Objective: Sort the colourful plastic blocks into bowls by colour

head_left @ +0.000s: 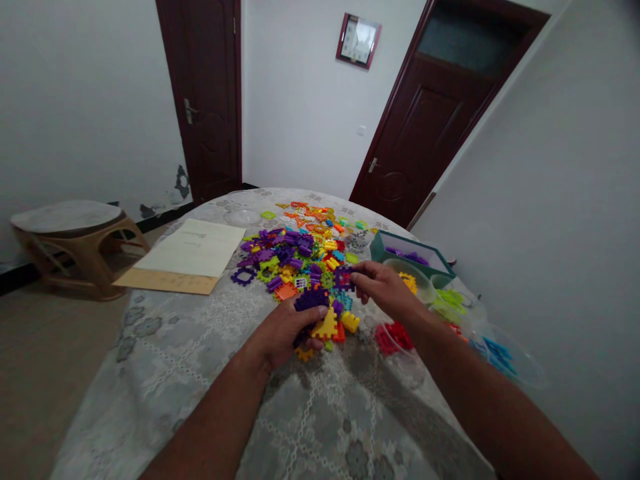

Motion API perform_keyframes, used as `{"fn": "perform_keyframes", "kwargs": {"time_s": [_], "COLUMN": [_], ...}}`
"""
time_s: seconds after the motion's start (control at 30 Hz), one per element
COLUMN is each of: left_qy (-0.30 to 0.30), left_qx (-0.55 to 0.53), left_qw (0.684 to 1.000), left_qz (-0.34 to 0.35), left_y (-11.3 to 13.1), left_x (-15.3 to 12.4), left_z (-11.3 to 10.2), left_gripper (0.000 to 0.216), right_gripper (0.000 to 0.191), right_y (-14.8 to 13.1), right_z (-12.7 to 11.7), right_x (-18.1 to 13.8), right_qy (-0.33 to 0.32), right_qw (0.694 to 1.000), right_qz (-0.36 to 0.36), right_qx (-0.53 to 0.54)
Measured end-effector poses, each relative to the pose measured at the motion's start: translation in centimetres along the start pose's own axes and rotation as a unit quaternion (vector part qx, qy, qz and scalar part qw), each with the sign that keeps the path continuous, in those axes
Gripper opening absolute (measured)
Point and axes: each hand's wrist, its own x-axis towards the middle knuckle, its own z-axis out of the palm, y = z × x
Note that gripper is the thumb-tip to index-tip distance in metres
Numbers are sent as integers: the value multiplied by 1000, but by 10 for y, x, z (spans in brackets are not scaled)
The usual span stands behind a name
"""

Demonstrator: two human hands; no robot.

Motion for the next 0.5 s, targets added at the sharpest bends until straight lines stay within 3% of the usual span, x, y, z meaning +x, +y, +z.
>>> {"fn": "perform_keyframes", "kwargs": {"time_s": [0.2, 0.3, 0.4, 0.5], "left_qy": [44, 61, 54, 36], "left_qx": [-25, -15, 7, 36], "left_qw": [999, 998, 998, 999], "left_qz": [-3, 2, 5, 10], "left_y": [-2, -3, -4, -4], "left_x": [4, 6, 7, 7], "left_z": [0, -1, -3, -3], "left_gripper": [32, 31, 34, 34], "right_gripper": [12, 20, 34, 31], "right_y": [34, 47, 53, 49], "right_z": [-83, -120, -135, -120], "right_x": [56, 75, 77, 63], "right_qy": [221, 295, 340, 329], "right_qw": [969, 948, 932, 938], "right_qz": [108, 119, 123, 107], "right_qx": [13, 14, 8, -8]}}
